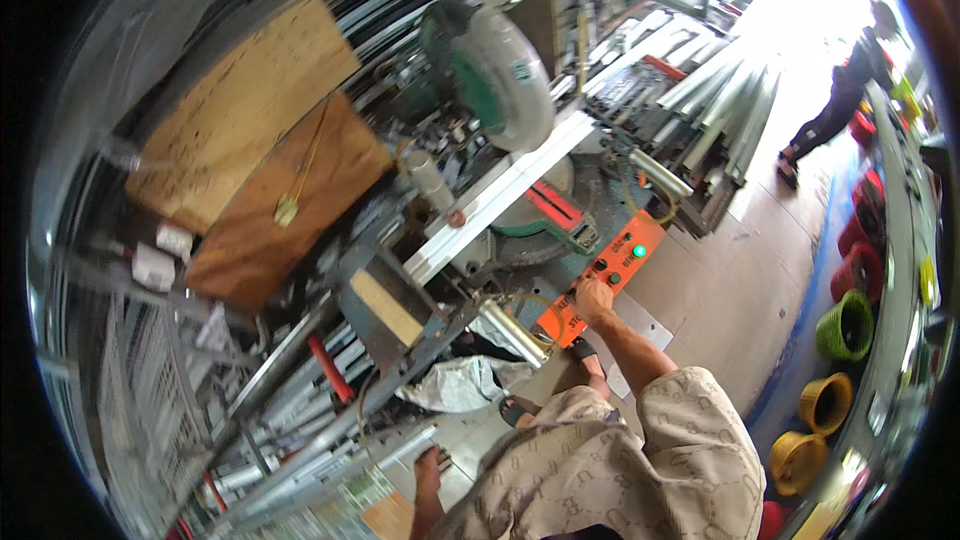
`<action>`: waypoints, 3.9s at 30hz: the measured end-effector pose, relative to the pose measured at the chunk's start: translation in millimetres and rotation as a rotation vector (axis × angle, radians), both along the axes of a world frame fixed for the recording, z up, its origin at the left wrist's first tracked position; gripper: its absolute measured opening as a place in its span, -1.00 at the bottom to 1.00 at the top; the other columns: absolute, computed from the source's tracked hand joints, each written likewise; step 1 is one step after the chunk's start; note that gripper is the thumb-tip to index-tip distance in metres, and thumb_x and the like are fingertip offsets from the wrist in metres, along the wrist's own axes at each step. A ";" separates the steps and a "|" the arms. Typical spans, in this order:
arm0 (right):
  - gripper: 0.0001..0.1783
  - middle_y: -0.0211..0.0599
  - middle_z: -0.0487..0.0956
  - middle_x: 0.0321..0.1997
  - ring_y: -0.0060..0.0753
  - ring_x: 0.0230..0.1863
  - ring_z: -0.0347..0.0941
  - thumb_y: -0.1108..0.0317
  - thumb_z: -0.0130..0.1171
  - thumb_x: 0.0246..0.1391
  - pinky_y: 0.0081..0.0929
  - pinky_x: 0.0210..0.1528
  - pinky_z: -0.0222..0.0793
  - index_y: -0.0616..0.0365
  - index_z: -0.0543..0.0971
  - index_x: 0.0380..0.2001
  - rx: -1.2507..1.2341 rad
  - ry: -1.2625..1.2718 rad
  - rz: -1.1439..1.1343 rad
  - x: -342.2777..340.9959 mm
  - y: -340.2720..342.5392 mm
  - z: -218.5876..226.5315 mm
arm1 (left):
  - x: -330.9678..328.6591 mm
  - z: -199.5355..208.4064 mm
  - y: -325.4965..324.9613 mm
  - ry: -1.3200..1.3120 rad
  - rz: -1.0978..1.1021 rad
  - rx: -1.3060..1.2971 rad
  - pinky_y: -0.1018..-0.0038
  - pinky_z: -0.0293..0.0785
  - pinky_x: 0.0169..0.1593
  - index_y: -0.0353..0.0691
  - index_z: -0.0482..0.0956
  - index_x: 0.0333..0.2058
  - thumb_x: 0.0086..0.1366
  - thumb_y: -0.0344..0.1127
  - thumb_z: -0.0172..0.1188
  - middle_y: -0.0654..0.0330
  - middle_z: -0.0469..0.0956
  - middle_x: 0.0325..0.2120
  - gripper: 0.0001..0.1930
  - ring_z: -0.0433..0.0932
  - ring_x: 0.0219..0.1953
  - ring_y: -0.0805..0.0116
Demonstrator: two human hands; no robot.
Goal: The person selects metal profiles from a rack, measures them with a tape measure, and cuts them to length using a chop saw. They handle several profiles one at a time, positioning each on the saw, cutting, and then moving the cut piece aside.
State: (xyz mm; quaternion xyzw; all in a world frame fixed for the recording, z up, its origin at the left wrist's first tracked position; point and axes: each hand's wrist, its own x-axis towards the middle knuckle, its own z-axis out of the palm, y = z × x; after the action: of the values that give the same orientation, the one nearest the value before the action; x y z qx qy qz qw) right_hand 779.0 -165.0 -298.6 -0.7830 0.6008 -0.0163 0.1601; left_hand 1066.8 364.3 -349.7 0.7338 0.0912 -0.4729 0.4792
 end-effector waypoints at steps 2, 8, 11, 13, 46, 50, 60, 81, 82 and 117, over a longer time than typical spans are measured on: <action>-0.65 0.07 0.69 -0.37 0.12 -0.23 0.68 0.16 0.40 0.00 -0.03 -0.18 0.58 0.25 0.65 -0.33 0.087 -0.161 -0.002 -5.1 -7.5 22.6 | -17.6 -0.6 -7.4 0.002 0.111 -0.010 0.17 0.66 -0.09 -0.31 0.49 0.06 0.37 -0.08 0.23 -0.01 0.61 -0.05 -0.55 0.66 -0.11 0.10; -0.65 0.07 0.70 -0.37 0.05 -0.26 0.69 0.15 0.29 0.09 -0.12 -0.20 0.54 0.26 0.70 -0.26 0.133 -0.782 -0.218 0.1 -134.1 85.4 | -136.1 -16.6 -22.3 0.309 0.181 0.120 0.14 0.61 -0.03 -0.09 0.55 0.05 0.39 0.04 0.19 0.17 0.63 -0.03 -0.59 0.65 -0.13 0.13; -0.57 -0.14 0.66 -0.53 -0.29 -0.52 0.61 0.05 0.33 0.13 -0.28 -0.40 0.51 0.31 0.70 -0.35 -0.116 -0.815 -0.288 29.9 -241.0 82.0 | -193.6 -24.1 -35.4 -0.549 -1.101 0.224 0.03 0.55 -0.04 -0.25 0.59 0.01 0.34 0.14 0.20 -0.04 0.68 -0.13 -0.46 0.66 -0.09 -0.07; -0.62 -0.18 0.60 -0.55 -0.32 -0.55 0.57 0.11 0.33 0.17 -0.28 -0.54 0.46 0.29 0.65 -0.33 0.206 -0.854 -0.365 50.2 -301.6 72.1 | -230.7 -23.6 -44.6 -0.605 -0.923 0.186 0.07 0.56 -0.02 -0.23 0.58 0.03 0.34 0.10 0.21 -0.02 0.68 -0.12 -0.48 0.66 -0.07 -0.03; -0.76 -0.13 0.69 -0.33 -0.23 -0.54 0.58 0.39 0.21 0.18 -0.36 -0.61 0.27 0.09 0.53 -0.08 1.286 -1.171 -0.368 201.6 -56.2 64.1 | -212.5 -11.7 -41.9 0.219 0.422 0.069 0.08 0.62 0.00 -0.32 0.46 0.22 0.39 -0.13 0.19 -0.08 0.61 0.04 -0.47 0.64 0.01 -0.01; -0.85 -0.22 0.62 -0.41 -0.41 -0.51 0.46 0.37 0.20 0.22 -0.42 -0.55 0.32 0.11 0.58 -0.15 1.204 -1.257 -0.365 161.1 -58.2 97.0 | -252.2 -42.7 11.6 -0.335 -0.408 0.194 0.09 0.61 -0.01 -0.35 0.51 0.15 0.39 -0.13 0.20 -0.08 0.63 0.00 -0.52 0.65 -0.02 0.00; -0.65 0.01 0.65 -0.04 -0.11 -0.19 0.67 0.31 0.12 0.36 -0.14 -0.09 0.62 0.42 0.57 0.01 1.754 -0.977 -0.026 68.5 187.0 169.3 | -244.6 -51.8 49.1 -0.055 0.038 0.028 0.19 0.61 -0.03 -0.37 0.53 0.10 0.39 -0.13 0.22 -0.04 0.65 -0.07 -0.54 0.66 -0.06 0.07; -0.87 -0.10 0.67 -0.22 -0.08 -0.18 0.69 0.33 0.09 0.26 -0.04 -0.15 0.60 0.11 0.58 -0.23 0.654 -0.200 0.004 274.4 196.9 -204.9 | -270.0 54.3 262.9 0.335 0.696 0.294 0.25 0.66 -0.16 -0.28 0.49 0.14 0.43 -0.16 0.17 0.05 0.66 -0.09 -0.58 0.69 -0.15 0.17; -0.86 -0.10 0.68 -0.24 -0.08 -0.19 0.69 0.32 0.10 0.24 -0.05 -0.19 0.60 0.11 0.60 -0.27 0.569 -0.033 0.127 266.9 189.4 -204.4 | -273.5 53.1 263.9 0.366 0.699 0.298 0.25 0.66 -0.17 -0.27 0.49 0.15 0.43 -0.16 0.17 0.06 0.66 -0.10 -0.58 0.69 -0.15 0.17; 0.52 0.29 0.14 0.48 0.33 0.56 -0.05 -0.58 0.39 -0.26 0.24 0.53 -0.10 0.53 0.08 0.38 1.242 -0.981 2.119 241.5 425.2 428.3 | -467.5 -88.7 206.5 0.038 0.305 0.402 0.29 0.53 -0.01 -0.28 0.71 -0.10 0.38 -0.14 0.10 -0.02 0.72 -0.15 -0.64 0.67 -0.09 0.04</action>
State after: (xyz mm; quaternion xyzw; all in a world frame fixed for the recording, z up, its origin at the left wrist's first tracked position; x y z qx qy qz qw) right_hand 1020.5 260.2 129.7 -0.5804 -0.5104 0.1122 0.6245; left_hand 599.2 570.8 -438.4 0.7831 0.3019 -0.3813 0.3876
